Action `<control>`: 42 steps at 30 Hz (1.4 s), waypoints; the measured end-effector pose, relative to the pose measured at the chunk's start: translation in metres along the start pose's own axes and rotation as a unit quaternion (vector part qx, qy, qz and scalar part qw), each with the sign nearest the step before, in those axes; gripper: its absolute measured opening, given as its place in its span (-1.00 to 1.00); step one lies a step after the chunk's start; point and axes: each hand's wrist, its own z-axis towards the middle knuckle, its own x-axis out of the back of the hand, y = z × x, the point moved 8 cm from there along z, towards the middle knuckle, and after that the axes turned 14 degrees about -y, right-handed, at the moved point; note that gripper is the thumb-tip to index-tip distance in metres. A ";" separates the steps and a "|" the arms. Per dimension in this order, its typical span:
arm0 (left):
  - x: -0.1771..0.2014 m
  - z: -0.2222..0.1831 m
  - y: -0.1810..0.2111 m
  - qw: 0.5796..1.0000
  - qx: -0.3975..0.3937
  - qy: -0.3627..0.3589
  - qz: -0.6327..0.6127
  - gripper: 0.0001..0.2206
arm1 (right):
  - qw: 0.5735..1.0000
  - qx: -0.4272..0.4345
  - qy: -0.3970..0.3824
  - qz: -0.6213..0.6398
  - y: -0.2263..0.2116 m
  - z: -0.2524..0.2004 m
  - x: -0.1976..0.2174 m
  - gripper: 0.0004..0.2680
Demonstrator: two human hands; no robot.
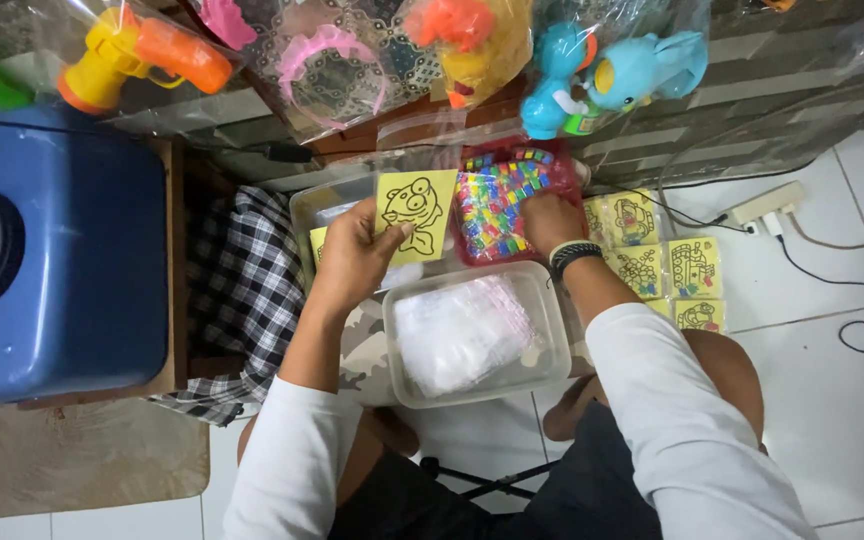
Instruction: Packing small yellow stickers and colorful beads into plastic zip-lock bags.
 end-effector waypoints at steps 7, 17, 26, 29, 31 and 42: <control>0.002 0.000 0.003 0.998 -0.019 -0.022 -0.061 -0.93 | 0.995 0.027 0.024 0.096 0.001 -0.036 0.043 -0.82; -0.006 0.002 0.003 0.995 -0.048 -0.026 -0.088 -0.91 | 0.808 0.292 0.225 0.459 -0.040 -0.183 0.204 -0.92; -0.033 0.006 -0.001 0.994 -0.041 -0.071 -0.071 -0.86 | 0.771 0.394 0.251 0.432 -0.094 -0.243 0.243 -0.92; -0.033 0.004 0.007 0.991 -0.069 -0.077 -0.080 -0.91 | 0.797 0.399 0.248 0.379 -0.105 -0.239 0.246 -0.92; -0.031 0.001 0.011 0.991 -0.085 -0.074 -0.079 -0.94 | 0.809 0.408 0.239 0.349 -0.111 -0.238 0.244 -0.90; -0.026 -0.008 0.019 0.985 -0.110 -0.087 -0.101 -0.93 | 0.817 0.429 0.148 0.356 -0.134 -0.225 0.231 -0.87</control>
